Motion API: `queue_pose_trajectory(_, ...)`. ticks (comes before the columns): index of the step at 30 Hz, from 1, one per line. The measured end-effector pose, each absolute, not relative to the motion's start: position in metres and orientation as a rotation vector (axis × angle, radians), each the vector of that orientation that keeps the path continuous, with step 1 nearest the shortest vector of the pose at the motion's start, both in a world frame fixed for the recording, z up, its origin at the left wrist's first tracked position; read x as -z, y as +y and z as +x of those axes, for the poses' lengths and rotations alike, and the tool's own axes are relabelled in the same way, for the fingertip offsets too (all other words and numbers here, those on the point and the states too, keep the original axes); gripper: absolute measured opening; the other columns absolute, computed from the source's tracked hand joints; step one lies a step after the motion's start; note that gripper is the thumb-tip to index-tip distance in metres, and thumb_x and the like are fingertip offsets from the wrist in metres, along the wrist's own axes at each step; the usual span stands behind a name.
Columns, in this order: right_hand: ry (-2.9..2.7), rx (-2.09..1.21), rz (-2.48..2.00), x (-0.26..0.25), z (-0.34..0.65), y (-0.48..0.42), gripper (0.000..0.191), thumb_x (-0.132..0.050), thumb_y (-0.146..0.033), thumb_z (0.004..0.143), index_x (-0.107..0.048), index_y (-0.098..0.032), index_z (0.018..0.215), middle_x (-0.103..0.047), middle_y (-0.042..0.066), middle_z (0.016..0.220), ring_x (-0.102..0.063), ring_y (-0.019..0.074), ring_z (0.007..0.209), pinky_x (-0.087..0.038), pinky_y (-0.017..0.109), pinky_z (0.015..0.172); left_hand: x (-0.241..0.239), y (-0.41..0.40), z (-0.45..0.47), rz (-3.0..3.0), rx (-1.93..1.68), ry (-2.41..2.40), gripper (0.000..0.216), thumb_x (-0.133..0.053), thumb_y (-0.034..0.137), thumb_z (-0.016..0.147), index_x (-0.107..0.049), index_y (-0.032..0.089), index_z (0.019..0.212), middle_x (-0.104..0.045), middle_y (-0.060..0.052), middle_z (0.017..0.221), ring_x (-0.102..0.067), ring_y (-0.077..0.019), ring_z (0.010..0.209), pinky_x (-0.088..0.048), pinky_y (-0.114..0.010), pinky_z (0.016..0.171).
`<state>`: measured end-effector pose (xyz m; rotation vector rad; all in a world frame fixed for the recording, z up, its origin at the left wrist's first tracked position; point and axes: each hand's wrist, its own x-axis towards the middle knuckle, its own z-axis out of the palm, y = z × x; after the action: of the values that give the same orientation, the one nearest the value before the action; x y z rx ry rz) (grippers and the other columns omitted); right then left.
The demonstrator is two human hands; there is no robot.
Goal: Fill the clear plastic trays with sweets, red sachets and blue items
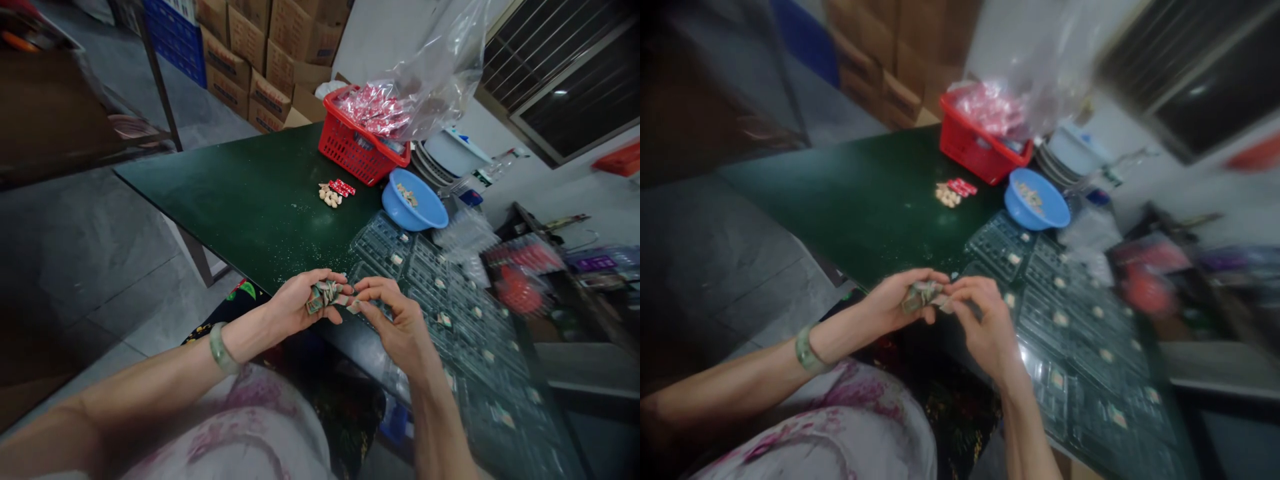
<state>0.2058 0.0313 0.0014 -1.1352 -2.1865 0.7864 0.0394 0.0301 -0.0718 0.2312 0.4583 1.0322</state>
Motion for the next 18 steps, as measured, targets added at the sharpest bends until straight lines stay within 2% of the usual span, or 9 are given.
queue_pose_trajectory(5,-2.393,-0.712,-1.044,-0.014,0.216,0.024,0.016,-0.051,-0.016,0.083,-0.063,-0.026,0.083,-0.058,0.004,0.104,-0.048,0.0209,0.108,-0.041,0.042,0.091,0.069,0.036,0.041,0.233,-0.933,0.432,0.023,-0.04,0.02,0.085,-0.059,0.007,0.09,-0.064,-0.011,0.074,-0.061,-0.0194,0.054,-0.05,-0.027,0.038)
queue_pose_trajectory(11,-2.494,-0.347,-0.964,0.0,0.213,0.015,0.019,-0.051,-0.012,0.081,-0.06,-0.027,0.088,-0.057,0.003,0.112,-0.042,0.0244,0.114,-0.038,0.048,0.092,0.065,0.042,0.049,0.277,-0.801,0.396,0.026,-0.037,0.021,0.086,-0.059,0.008,0.085,-0.061,-0.007,0.063,-0.056,-0.0163,0.043,-0.046,-0.024,0.035)
queue_pose_trajectory(14,-2.49,-0.216,-0.942,0.009,0.214,0.013,0.02,-0.05,-0.011,0.081,-0.059,-0.027,0.089,-0.062,0.002,0.105,-0.044,0.0246,0.111,-0.039,0.047,0.088,0.066,0.042,0.052,0.314,-0.776,0.405,0.026,-0.038,0.023,0.085,-0.058,0.008,0.085,-0.059,-0.006,0.06,-0.055,-0.0156,0.038,-0.044,-0.023,0.034)
queue_pose_trajectory(18,-2.416,-0.227,-0.965,0.013,0.219,0.01,0.02,-0.05,-0.011,0.082,-0.059,-0.025,0.092,-0.065,0.002,0.094,-0.05,0.0224,0.102,-0.04,0.043,0.084,0.064,0.042,0.055,0.359,-0.691,0.412,0.024,-0.039,0.024,0.085,-0.058,0.01,0.086,-0.058,-0.004,0.06,-0.053,-0.0158,0.036,-0.044,-0.025,0.031)
